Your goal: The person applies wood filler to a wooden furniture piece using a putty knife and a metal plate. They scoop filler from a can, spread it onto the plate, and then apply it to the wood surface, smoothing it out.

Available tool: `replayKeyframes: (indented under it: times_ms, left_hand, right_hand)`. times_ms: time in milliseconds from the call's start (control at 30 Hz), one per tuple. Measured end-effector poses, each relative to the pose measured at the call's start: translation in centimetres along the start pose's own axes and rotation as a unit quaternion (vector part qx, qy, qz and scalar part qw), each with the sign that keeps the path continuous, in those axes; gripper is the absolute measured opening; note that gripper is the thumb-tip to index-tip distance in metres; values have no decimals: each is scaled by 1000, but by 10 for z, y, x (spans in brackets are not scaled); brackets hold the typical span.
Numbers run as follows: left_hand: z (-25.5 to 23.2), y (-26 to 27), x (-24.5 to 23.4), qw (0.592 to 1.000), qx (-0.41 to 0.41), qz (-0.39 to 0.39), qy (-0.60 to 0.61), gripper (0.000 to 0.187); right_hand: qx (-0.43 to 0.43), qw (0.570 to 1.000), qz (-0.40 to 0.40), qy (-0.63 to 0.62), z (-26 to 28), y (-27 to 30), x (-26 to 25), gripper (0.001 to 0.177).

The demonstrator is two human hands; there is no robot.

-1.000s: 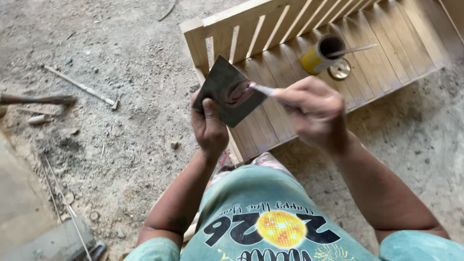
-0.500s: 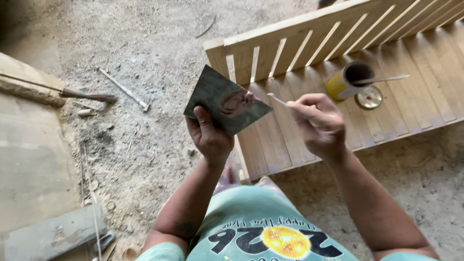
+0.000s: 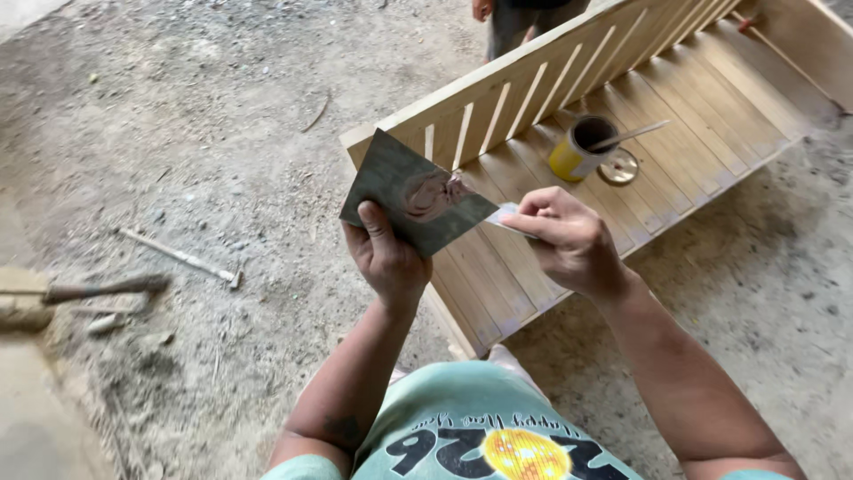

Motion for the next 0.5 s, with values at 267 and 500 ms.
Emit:
replayKeyframes:
  times_ms: [267,500]
  left_hand:
    - [-38,25,-24,887,-458,40,51,30]
    - [-66,-39,-37,863,-487,34,127,35]
  right_hand:
    - [278,798,-171,-506,37,-28,32,39]
    - [343,934,72,-71,67,-21,87,101]
Point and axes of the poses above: each hand's wrist, its own y-axis away from the middle knuckle, its own x-axis out of the palm, z = x × y, the point moved 5 cm from there along -y, towards the middle knuckle, and after that the axes turned 10 degrees about y, right-handed, at the moved point
